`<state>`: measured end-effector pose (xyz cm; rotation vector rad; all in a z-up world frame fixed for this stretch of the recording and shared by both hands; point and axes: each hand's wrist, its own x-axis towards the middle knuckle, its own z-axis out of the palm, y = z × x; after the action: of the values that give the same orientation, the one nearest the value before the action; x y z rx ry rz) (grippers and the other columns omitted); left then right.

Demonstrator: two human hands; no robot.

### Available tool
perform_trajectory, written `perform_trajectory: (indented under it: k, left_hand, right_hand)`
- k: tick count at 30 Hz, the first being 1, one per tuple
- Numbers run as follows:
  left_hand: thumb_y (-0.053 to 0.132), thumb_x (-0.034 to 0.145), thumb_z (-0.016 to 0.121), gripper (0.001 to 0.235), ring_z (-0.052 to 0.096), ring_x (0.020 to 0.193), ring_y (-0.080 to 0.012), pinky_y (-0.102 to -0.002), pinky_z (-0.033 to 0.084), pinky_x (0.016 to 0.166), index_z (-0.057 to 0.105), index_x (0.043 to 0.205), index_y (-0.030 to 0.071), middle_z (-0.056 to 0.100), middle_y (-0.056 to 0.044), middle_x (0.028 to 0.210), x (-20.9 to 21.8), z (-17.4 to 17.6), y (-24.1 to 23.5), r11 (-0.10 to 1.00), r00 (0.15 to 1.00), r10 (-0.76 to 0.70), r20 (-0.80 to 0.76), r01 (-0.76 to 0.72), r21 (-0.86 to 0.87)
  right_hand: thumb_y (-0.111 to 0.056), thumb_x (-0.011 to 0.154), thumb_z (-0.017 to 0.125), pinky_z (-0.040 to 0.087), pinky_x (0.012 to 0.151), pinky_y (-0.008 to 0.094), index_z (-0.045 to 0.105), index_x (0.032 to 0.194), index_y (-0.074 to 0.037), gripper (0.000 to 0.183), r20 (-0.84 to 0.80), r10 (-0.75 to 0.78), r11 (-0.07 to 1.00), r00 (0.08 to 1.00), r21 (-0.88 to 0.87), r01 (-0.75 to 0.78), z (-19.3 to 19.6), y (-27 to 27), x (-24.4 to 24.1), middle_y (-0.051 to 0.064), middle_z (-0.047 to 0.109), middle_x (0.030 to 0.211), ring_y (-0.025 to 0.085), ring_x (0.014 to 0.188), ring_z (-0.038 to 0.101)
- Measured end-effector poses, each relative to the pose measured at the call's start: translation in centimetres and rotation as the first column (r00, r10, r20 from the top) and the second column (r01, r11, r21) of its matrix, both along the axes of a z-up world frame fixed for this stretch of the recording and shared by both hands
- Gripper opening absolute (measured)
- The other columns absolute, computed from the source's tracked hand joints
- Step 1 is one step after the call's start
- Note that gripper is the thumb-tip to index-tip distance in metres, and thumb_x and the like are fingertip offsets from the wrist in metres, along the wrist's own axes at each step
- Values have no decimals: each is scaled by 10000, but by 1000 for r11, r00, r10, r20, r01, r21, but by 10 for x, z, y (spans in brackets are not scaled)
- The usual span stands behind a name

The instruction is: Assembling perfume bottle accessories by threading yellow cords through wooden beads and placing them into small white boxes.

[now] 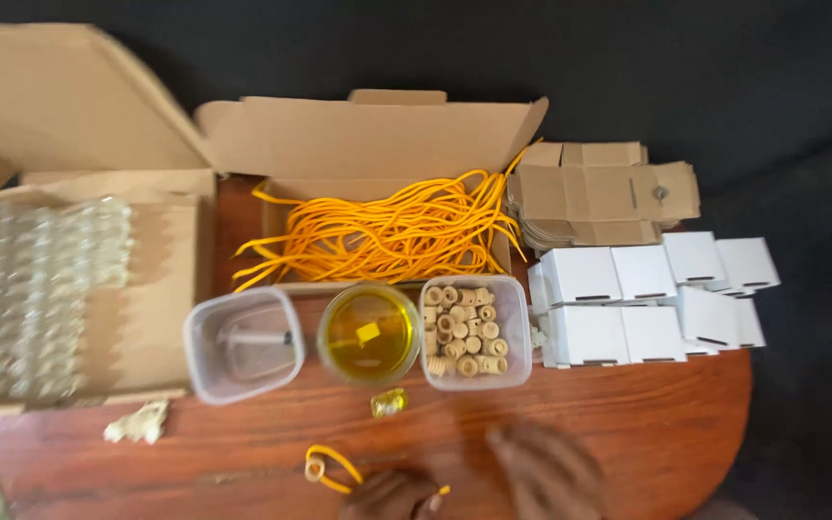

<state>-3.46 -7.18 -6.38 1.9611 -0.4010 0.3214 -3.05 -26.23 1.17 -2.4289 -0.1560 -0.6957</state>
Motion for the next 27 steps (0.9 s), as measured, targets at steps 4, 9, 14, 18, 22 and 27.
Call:
perform_trajectory:
  k: [4, 9, 14, 18, 22, 27]
  left_hand:
    - [166, 924, 654, 98, 749, 710, -212, -346, 562, 779, 713, 873, 106, 759, -45, 816, 4, 14, 17, 969, 967, -237, -88, 230, -89]
    - [192, 951, 648, 122, 717, 771, -258, -368, 537, 771, 718, 939, 92, 770, -45, 856, 2, 19, 20, 956, 945, -291, -146, 282, -81]
    - [173, 896, 666, 109, 734, 829, -269, -395, 533, 818, 734, 955, 113, 798, -35, 912, -3, 8, 19, 961, 943, -278, -185, 274, -46]
    - [156, 904, 655, 81, 726, 824, -245, -369, 536, 797, 719, 935, 117, 795, -21, 911, 0, 19, 21, 957, 934, -290, -210, 282, -67]
    - [137, 909, 645, 72, 705, 776, -248, -374, 522, 776, 707, 925, 106, 786, -16, 875, 1, 23, 22, 954, 935, -298, -191, 289, -77]
    - [122, 884, 647, 99, 708, 803, -263, -388, 528, 788, 712, 956, 108, 793, -23, 924, 1, 20, 20, 955, 937, -296, -184, 290, -56]
  right_hand:
    - [-1, 898, 688, 661, 893, 327, 736, 1117, -20, 225, 27, 193, 969, 981, -159, -186, 44, -16, 47, 168, 756, 1107, 291, 998, 766]
    - [-2, 934, 550, 515, 768, 402, 719, 1147, -62, 279, -218, 165, 877, 962, -414, -244, 84, -8, 104, 61, 768, 1115, 298, 902, 668]
    - [52, 784, 543, 522, 607, 438, 681, 1281, -117, 543, -346, 167, 767, 923, -543, -342, 75, 2, 133, 92, 755, 1085, 331, 873, 656]
    - [49, 807, 559, 560, 635, 446, 678, 1251, -78, 477, -388, 189, 701, 902, -590, -400, 61, 5, 141, 61, 709, 1318, 367, 952, 691]
    - [46, 744, 597, 419, 477, 432, 707, 941, -147, 297, -388, 110, 712, 915, -611, -345, 57, -2, 141, 62, 645, 767, 286, 693, 593]
    - [26, 848, 573, 500, 521, 438, 695, 1170, -103, 368, -344, 228, 730, 911, -559, -394, 63, 7, 138, 72, 738, 1074, 320, 794, 674]
